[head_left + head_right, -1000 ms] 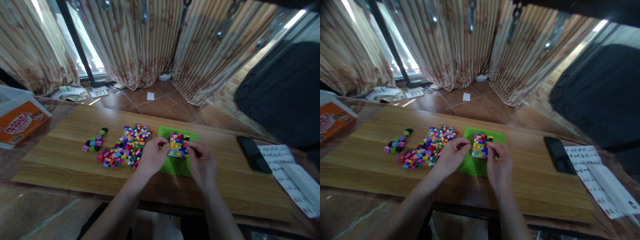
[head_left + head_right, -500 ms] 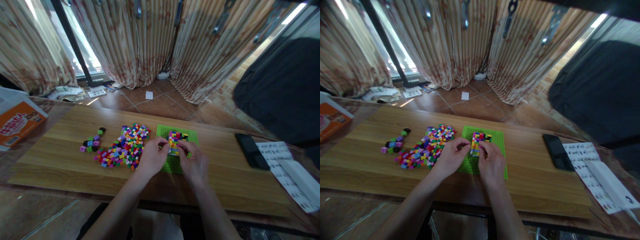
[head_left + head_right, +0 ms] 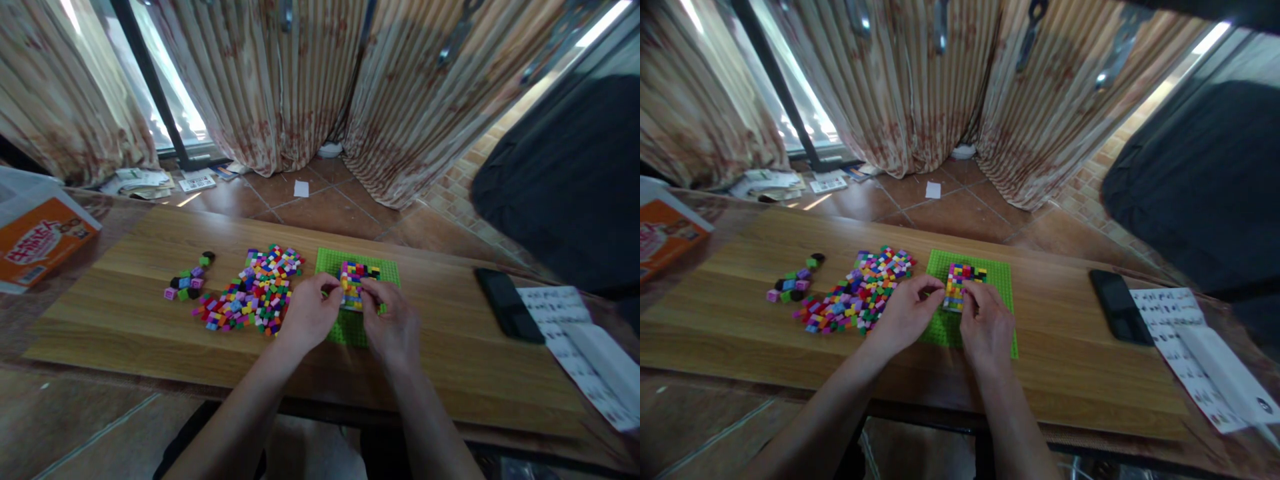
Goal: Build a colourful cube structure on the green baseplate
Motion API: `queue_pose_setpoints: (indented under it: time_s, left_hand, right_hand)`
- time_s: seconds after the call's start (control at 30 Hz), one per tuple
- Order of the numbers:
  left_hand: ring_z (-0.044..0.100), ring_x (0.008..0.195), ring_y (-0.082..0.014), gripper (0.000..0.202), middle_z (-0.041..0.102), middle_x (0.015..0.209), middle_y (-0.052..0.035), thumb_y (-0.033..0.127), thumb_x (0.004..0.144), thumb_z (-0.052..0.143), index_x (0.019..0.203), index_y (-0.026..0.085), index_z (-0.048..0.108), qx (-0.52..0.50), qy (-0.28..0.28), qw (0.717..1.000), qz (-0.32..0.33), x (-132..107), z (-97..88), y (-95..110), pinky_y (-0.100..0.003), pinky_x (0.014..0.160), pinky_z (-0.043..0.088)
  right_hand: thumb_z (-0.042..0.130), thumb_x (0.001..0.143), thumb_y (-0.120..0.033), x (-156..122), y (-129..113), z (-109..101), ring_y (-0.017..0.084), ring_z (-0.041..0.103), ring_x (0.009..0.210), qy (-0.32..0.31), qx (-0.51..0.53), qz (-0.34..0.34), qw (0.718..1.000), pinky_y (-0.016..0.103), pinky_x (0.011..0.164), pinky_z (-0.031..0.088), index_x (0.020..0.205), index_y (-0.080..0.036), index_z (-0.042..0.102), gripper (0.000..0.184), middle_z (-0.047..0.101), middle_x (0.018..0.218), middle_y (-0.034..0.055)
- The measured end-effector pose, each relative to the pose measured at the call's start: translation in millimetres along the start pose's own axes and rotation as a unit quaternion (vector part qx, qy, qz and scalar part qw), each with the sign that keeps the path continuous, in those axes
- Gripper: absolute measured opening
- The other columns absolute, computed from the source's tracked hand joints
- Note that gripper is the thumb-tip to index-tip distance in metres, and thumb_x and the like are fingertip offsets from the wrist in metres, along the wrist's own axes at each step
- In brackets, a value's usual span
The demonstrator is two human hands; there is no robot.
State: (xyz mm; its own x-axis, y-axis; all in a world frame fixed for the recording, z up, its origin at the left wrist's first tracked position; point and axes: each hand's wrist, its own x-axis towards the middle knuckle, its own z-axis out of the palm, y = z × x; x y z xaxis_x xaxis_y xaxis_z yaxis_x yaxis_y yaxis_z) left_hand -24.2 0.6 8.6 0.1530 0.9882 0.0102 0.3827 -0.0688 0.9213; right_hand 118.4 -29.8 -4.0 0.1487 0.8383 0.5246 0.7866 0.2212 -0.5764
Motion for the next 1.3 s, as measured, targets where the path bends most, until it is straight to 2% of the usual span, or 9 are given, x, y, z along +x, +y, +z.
queue_pose_setpoints:
  time_s: [0.5, 0.73, 0.97, 1.3]
  left_hand:
    - [0.065, 0.077, -0.0180, 0.017, 0.072, 0.084, -0.0042, 0.019, 0.083, 0.054, 0.083, 0.018, 0.070, 0.004, -0.004, 1.000, 0.000, 0.6, 0.5, -1.1, -0.030, 0.074, 0.049]
    - [0.064, 0.074, -0.0171, 0.016, 0.073, 0.082, -0.0036, 0.019, 0.083, 0.054, 0.081, 0.018, 0.070, 0.004, -0.003, 1.000, 0.001, 0.2, 0.0, 0.3, -0.029, 0.071, 0.049]
    - [0.064, 0.075, -0.0175, 0.017, 0.072, 0.082, -0.0039, 0.019, 0.083, 0.054, 0.083, 0.017, 0.070, 0.007, -0.003, 1.000, 0.008, 0.5, 1.6, -2.0, -0.030, 0.074, 0.049]
    - [0.064, 0.074, -0.0172, 0.016, 0.072, 0.080, -0.0035, 0.019, 0.083, 0.054, 0.083, 0.018, 0.070, -0.004, -0.007, 1.000, -0.006, -1.0, -0.4, 4.1, -0.029, 0.072, 0.048]
  right_hand:
    - [0.050, 0.089, -0.017, 0.6, -0.4, 0.9, 0.021, 0.066, 0.090, -0.022, -0.023, -0.009, 0.999, 0.037, 0.082, 0.053, 0.099, -0.019, 0.070, 0.022, 0.070, 0.096, 0.0078]
    - [0.052, 0.089, -0.019, 0.6, 0.4, 1.8, 0.020, 0.066, 0.088, -0.020, 0.020, 0.012, 1.000, 0.036, 0.079, 0.054, 0.099, -0.023, 0.069, 0.021, 0.070, 0.095, 0.0055]
    - [0.052, 0.091, -0.021, 0.4, -1.3, 2.6, 0.018, 0.068, 0.084, -0.009, 0.005, -0.009, 1.000, 0.032, 0.076, 0.054, 0.096, -0.022, 0.071, 0.019, 0.073, 0.093, 0.0054]
    - [0.054, 0.089, -0.021, -0.1, -1.0, 3.2, 0.020, 0.067, 0.080, 0.015, -0.024, -0.024, 0.999, 0.034, 0.075, 0.052, 0.095, -0.022, 0.072, 0.019, 0.075, 0.088, 0.0048]
